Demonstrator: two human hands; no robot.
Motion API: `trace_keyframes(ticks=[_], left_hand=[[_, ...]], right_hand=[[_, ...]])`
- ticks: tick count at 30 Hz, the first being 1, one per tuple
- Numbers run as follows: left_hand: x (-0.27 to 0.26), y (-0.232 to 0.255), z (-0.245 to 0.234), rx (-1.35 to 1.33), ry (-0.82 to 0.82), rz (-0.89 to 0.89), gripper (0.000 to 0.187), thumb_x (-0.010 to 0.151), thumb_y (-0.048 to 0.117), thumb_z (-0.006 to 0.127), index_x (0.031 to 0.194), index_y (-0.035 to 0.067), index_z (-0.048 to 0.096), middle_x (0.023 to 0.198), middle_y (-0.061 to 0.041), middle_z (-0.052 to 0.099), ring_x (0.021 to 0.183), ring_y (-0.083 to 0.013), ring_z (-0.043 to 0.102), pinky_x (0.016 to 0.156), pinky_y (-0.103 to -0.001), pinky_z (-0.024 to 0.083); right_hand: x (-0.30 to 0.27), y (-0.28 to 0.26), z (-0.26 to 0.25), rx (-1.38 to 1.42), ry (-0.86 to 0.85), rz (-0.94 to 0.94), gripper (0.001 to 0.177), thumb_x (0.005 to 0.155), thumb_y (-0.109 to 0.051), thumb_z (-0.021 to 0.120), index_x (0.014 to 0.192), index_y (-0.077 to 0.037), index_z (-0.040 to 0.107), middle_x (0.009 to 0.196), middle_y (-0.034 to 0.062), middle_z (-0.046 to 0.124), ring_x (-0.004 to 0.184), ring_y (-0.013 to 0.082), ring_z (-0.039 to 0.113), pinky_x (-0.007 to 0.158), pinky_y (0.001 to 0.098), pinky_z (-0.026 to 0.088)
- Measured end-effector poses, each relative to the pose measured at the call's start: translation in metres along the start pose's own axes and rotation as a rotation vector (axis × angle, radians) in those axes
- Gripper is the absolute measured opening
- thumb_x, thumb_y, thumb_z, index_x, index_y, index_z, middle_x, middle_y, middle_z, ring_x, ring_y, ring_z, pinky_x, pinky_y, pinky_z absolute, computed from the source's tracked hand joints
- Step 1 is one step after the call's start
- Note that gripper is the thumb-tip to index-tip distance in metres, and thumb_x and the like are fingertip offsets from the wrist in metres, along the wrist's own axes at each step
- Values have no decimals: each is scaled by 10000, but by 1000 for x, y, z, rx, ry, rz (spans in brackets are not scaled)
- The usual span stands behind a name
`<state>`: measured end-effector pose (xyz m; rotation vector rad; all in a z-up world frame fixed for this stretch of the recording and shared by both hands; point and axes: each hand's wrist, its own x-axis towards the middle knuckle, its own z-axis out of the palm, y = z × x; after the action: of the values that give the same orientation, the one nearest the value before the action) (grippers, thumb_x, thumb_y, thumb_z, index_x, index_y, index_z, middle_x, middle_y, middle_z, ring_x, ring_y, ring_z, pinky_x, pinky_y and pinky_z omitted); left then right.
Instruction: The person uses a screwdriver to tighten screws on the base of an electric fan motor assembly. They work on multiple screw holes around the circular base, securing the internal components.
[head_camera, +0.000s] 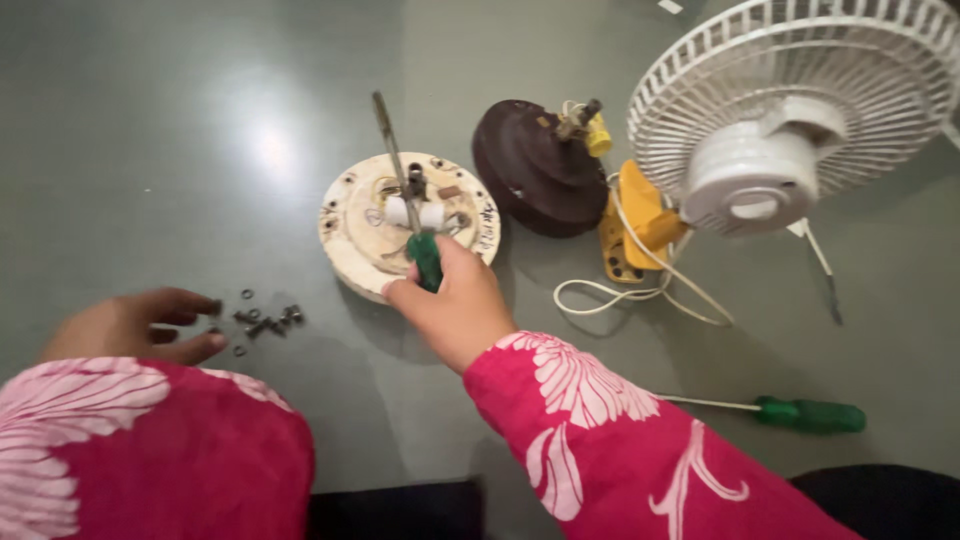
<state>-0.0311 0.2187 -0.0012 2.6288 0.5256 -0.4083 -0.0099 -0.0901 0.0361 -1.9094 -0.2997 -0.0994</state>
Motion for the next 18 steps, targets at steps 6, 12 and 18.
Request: trace_keyframes(ticks=[6, 12, 18], left_hand=[[40, -7, 26, -37, 19, 129, 549, 754, 337, 866, 1272, 206, 737, 1180, -64, 785, 1075, -230, 764, 981, -373, 581], [59, 4, 47, -15, 57, 193, 481, 709, 273, 882, 1173, 207, 775, 1103, -59, 798, 1032, -243, 762, 941, -373, 580], [62, 8, 49, -49, 109, 199, 438, 709, 277, 885, 1124, 178, 787, 1047, -64, 810, 978, -238, 777, 909, -370, 595]], right_hand=[[11, 2, 60, 31, -82, 268, 359, 851, -340, 792, 760, -7, 696, 595, 80, 663, 488, 134, 626, 533, 335, 527], [24, 22, 117, -68, 17, 24, 193, 761, -194, 790, 912, -74, 781, 780, 139, 751, 709, 262, 745, 686, 372, 578], [29, 45, 144, -400, -56, -88, 130, 766, -130, 802, 881, -75, 777, 917, 216, 668, 892, 412, 658, 802, 479, 527]])
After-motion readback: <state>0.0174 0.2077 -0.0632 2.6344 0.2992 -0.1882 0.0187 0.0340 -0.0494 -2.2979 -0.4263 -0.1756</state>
